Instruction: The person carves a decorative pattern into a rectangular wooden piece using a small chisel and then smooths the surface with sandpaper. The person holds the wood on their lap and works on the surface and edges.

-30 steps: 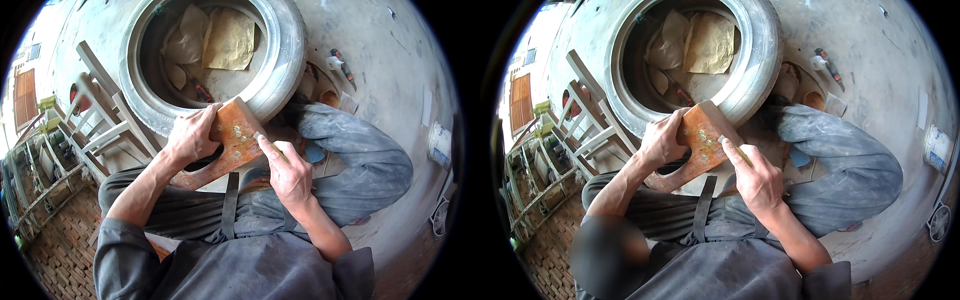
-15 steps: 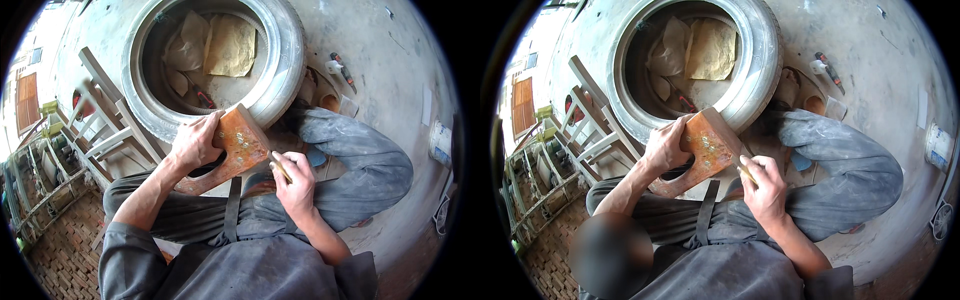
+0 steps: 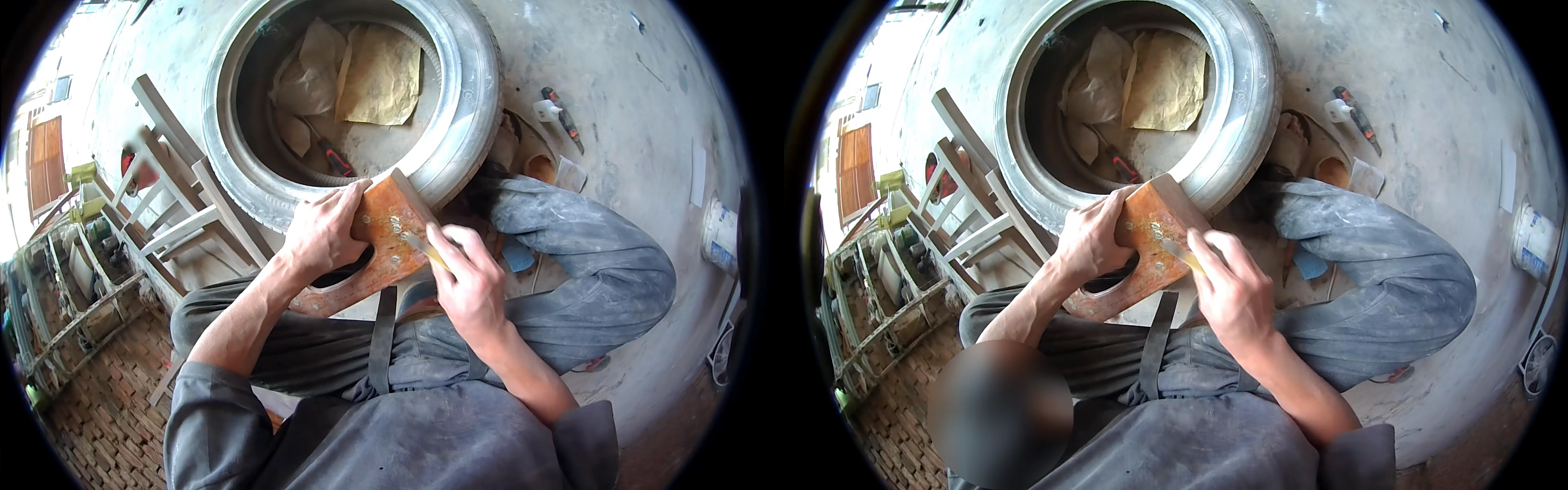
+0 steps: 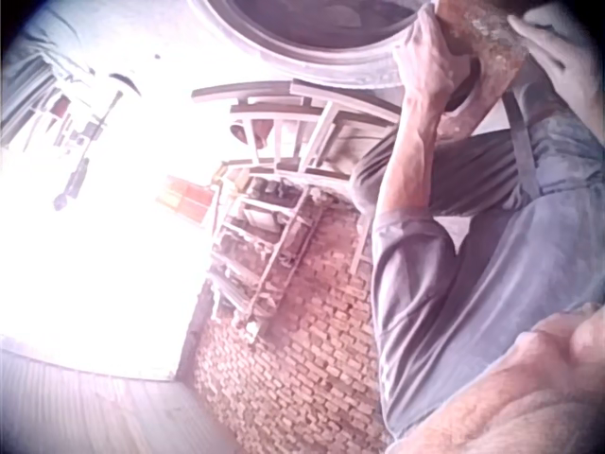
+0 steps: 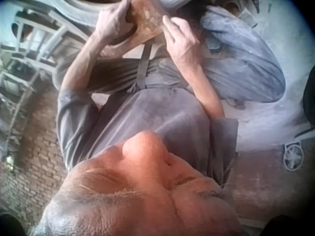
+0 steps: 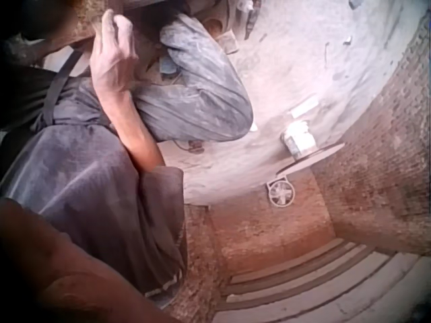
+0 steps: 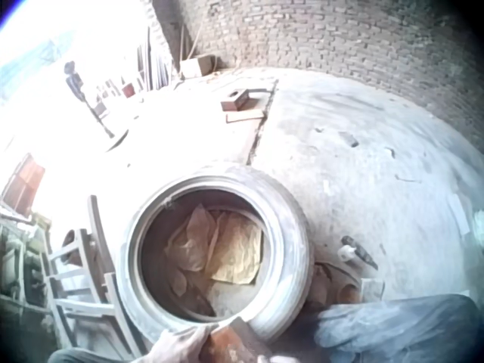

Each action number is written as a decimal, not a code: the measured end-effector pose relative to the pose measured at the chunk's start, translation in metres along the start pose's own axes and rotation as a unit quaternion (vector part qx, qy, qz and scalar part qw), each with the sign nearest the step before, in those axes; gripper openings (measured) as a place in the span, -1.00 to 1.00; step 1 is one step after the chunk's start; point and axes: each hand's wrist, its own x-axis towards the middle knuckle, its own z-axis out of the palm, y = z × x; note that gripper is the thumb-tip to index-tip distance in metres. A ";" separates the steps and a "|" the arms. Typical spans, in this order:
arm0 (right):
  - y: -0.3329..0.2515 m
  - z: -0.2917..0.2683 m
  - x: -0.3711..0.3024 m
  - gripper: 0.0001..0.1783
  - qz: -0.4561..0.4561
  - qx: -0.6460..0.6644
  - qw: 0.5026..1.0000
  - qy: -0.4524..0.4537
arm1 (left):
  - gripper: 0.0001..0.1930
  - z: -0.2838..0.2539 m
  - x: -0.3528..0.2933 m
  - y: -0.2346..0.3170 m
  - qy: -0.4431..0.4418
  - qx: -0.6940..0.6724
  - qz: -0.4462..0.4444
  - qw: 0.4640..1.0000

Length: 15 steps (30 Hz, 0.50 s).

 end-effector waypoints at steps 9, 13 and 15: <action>-0.010 -0.036 0.004 -0.52 -0.034 0.069 0.996 -0.040 | -0.19 -0.014 -0.010 0.006 0.011 -0.055 -0.058 0.997; -0.041 -0.091 0.003 -0.48 0.007 0.117 0.991 -0.067 | -0.18 -0.013 -0.046 0.029 0.178 -0.193 -0.010 0.965; -0.042 -0.106 -0.003 -0.38 0.027 0.149 0.984 -0.093 | -0.18 -0.004 -0.065 0.045 0.218 -0.210 -0.001 0.953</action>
